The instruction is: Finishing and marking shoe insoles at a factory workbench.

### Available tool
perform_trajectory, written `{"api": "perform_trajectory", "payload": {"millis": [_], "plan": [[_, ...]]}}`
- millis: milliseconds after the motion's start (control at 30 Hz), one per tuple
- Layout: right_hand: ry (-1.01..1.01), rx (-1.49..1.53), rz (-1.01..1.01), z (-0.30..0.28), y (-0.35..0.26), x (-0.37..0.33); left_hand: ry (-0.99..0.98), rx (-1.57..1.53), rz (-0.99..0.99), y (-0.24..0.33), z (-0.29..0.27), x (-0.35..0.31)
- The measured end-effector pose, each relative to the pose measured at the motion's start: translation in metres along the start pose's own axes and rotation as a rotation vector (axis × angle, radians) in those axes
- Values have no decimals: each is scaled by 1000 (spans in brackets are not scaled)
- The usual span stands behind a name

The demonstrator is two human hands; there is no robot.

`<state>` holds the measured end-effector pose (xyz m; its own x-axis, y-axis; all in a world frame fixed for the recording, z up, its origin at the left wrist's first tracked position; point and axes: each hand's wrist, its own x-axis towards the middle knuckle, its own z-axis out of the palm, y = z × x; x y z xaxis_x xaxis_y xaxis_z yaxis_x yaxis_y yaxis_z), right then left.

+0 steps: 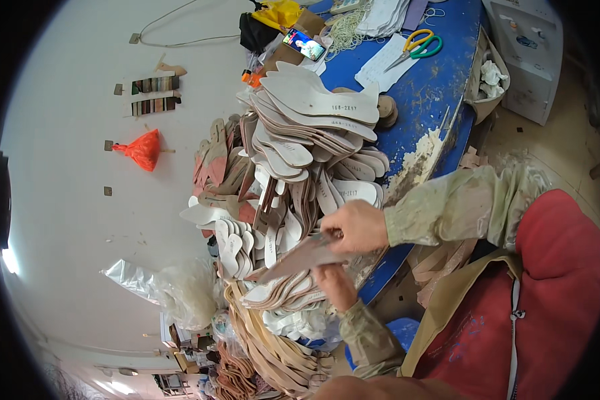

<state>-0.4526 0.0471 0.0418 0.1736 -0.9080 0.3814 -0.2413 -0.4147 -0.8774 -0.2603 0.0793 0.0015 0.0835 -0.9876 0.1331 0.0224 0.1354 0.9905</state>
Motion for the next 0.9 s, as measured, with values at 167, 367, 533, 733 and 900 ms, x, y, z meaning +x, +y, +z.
{"api": "perform_trajectory", "payload": {"millis": [167, 367, 533, 733, 900], "plan": [[3, 203, 35, 18, 24, -7, -85, -571, 22, -34, 43, 11], [11, 322, 72, 20, 58, -3, 3, -537, 86, -52, 57, 26], [-36, 127, 63, 13, 71, -16, 51, -332, 128, -51, 63, 21], [-6, -86, -54, 6, 76, -39, -27, 90, 74, -46, 59, 12], [-67, 47, -95, 4, 88, -42, 8, -533, -231, -35, 52, 11]]}}
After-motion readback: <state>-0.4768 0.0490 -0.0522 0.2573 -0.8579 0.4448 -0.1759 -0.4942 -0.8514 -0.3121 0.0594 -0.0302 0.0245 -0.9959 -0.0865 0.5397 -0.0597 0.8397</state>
